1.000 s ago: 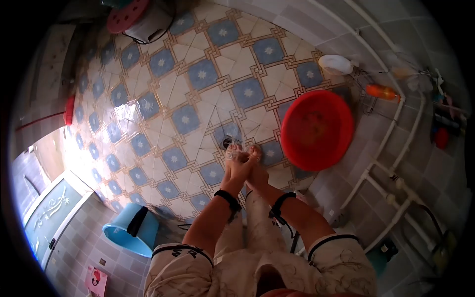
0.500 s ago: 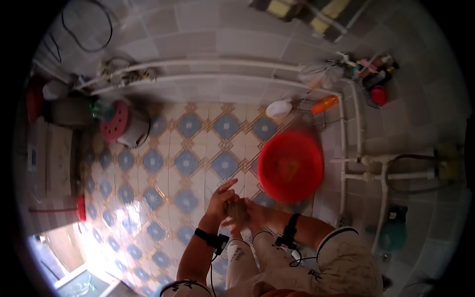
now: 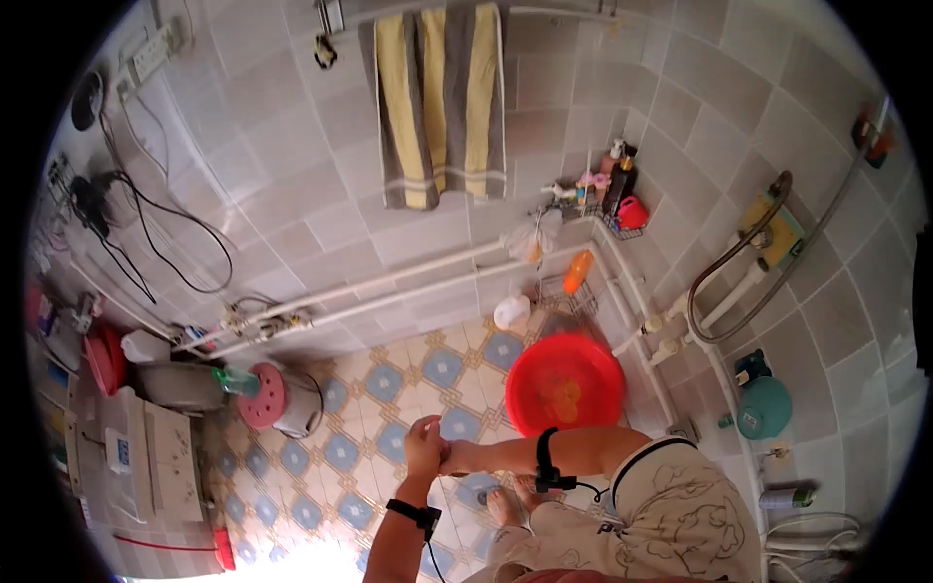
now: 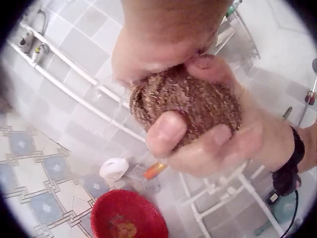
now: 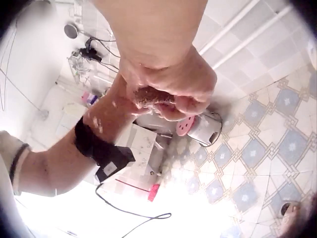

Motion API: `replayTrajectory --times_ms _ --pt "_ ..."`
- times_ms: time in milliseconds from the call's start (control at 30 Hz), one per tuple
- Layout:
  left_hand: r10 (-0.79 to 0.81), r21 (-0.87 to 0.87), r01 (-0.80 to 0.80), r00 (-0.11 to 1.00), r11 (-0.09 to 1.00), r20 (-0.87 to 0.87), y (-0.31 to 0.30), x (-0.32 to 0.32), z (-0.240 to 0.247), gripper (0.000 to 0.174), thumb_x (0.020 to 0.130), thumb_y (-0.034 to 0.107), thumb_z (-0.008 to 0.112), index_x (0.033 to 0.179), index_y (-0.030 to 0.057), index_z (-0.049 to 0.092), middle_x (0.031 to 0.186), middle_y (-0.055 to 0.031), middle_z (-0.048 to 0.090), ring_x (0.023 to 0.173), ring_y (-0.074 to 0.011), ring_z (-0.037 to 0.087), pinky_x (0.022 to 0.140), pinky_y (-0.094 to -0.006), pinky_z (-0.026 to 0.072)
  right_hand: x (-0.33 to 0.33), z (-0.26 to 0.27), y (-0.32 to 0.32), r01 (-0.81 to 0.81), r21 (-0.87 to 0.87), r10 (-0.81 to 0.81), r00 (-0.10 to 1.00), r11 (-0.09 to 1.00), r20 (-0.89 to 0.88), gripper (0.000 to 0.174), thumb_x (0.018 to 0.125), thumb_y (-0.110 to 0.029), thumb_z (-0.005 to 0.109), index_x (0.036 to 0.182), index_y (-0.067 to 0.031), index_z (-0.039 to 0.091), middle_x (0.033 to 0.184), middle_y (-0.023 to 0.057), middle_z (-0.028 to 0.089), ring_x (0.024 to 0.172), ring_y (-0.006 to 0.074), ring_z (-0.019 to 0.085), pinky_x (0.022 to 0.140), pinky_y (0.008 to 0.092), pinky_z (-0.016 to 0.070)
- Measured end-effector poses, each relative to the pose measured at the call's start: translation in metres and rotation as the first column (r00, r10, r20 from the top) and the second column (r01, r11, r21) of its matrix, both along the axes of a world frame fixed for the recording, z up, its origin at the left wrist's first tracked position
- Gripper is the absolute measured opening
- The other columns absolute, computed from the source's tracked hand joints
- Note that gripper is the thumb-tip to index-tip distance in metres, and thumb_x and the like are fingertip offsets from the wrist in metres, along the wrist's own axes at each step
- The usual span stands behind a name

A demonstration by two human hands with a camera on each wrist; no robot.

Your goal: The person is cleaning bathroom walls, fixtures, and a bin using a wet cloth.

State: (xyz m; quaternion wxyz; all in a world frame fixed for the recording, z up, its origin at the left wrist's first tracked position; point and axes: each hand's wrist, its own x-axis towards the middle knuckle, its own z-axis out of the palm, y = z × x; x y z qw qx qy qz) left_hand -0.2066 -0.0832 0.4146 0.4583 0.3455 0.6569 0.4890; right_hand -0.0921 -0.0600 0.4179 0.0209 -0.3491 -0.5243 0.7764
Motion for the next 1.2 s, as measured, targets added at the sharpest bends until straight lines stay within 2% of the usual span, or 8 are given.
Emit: replayTrajectory --times_ms 100,300,800,833,1000,1067,1100,1200 --pt "0.035 0.043 -0.030 0.992 0.999 -0.124 0.001 -0.008 -0.015 0.017 0.086 0.016 0.050 0.093 0.0026 0.058 0.052 -0.0025 0.050 0.042 -0.0092 0.047 0.039 -0.0234 0.0377 -0.010 -0.016 0.003 -0.105 0.341 0.118 0.993 0.934 -0.019 0.034 0.064 -0.031 0.069 0.082 -0.0046 0.058 0.076 0.0094 0.061 0.070 0.0179 0.056 0.059 0.0330 0.0435" --pt "0.248 0.125 -0.215 0.869 0.969 -0.429 0.016 -0.028 -0.031 0.019 0.084 0.017 0.049 0.086 0.0017 0.060 0.059 -0.0084 0.056 0.042 -0.0143 0.050 0.041 -0.0290 0.0403 -0.031 0.001 0.002 -0.216 0.651 -0.049 0.930 0.728 0.364 0.061 0.068 -0.044 0.063 0.100 0.0055 0.044 0.085 0.0209 0.062 0.086 0.0326 0.060 0.069 0.0399 0.0466" --pt "0.606 0.353 -0.495 0.693 0.794 -0.391 0.091 -0.029 0.058 0.018 0.082 0.018 0.052 0.076 0.0009 0.055 0.059 -0.0074 0.053 0.046 -0.0167 0.051 0.038 -0.0297 0.0392 -0.025 0.083 0.063 -0.173 0.956 -0.162 0.963 0.237 0.214 0.043 0.078 -0.038 0.051 0.095 0.0002 0.042 0.072 0.0172 0.062 0.063 0.0342 0.061 0.052 0.0441 0.0464" --pt "0.577 0.239 -0.535 0.800 0.810 -0.165 0.098 -0.021 0.079 0.025 0.079 0.024 0.058 0.085 -0.0002 0.054 0.064 -0.0092 0.056 0.056 -0.0203 0.054 0.050 -0.0332 0.0428 -0.022 0.090 0.072 -0.174 0.957 -0.165 0.963 0.231 0.215 0.043 0.078 -0.038 0.051 0.095 0.0002 0.042 0.072 0.0172 0.062 0.063 0.0342 0.061 0.052 0.0441 0.0464" --pt "0.454 0.063 -0.468 0.876 0.881 0.161 0.144 -0.009 0.118 0.044 0.071 0.035 0.071 0.090 0.0013 0.051 0.076 -0.0050 0.053 0.072 -0.0154 0.052 0.061 -0.0300 0.0444 0.006 0.142 0.127 -0.013 0.905 -0.287 0.946 0.424 0.148 0.070 0.060 -0.051 0.069 0.105 -0.0031 0.044 0.093 0.0180 0.060 0.092 0.0325 0.057 0.076 0.0403 0.0450" --pt "0.211 0.238 -0.272 0.945 0.933 0.250 0.147 0.004 0.131 0.031 0.075 0.033 0.067 0.079 0.0069 0.052 0.072 -0.0033 0.053 0.060 -0.0139 0.055 0.039 -0.0276 0.0428 0.022 0.154 0.153 0.001 0.884 -0.222 0.968 0.468 0.117 0.079 0.054 -0.053 0.073 0.109 -0.0029 0.045 0.097 0.0185 0.059 0.096 0.0323 0.056 0.078 0.0392 0.0435" --pt "0.118 0.293 -0.192 0.960 0.937 0.253 0.146 0.010 0.137 0.035 0.080 0.039 0.060 0.087 0.0052 0.054 0.082 -0.0048 0.056 0.075 -0.0159 0.057 0.053 -0.0292 0.0488 0.027 0.144 0.172 0.036 0.906 -0.186 0.981 0.422 0.047 0.076 0.055 -0.053 0.073 0.107 -0.0035 0.048 0.094 0.0166 0.060 0.083 0.0282 0.060 0.069 0.0363 0.0468" --pt "-0.171 0.299 -0.014 0.794 0.954 0.583 0.145 0.012 0.159 0.044 0.087 0.039 0.049 0.104 -0.0010 0.049 0.092 -0.0088 0.057 0.086 -0.0195 0.057 0.072 -0.0317 0.0488 0.063 0.201 0.185 -0.022 0.545 0.009 1.000 0.838 0.028 0.054 0.076 -0.054 0.055 0.103 -0.0079 0.053 0.083 0.0093 0.062 0.059 0.0114 0.057 0.042 0.0218 0.0393"
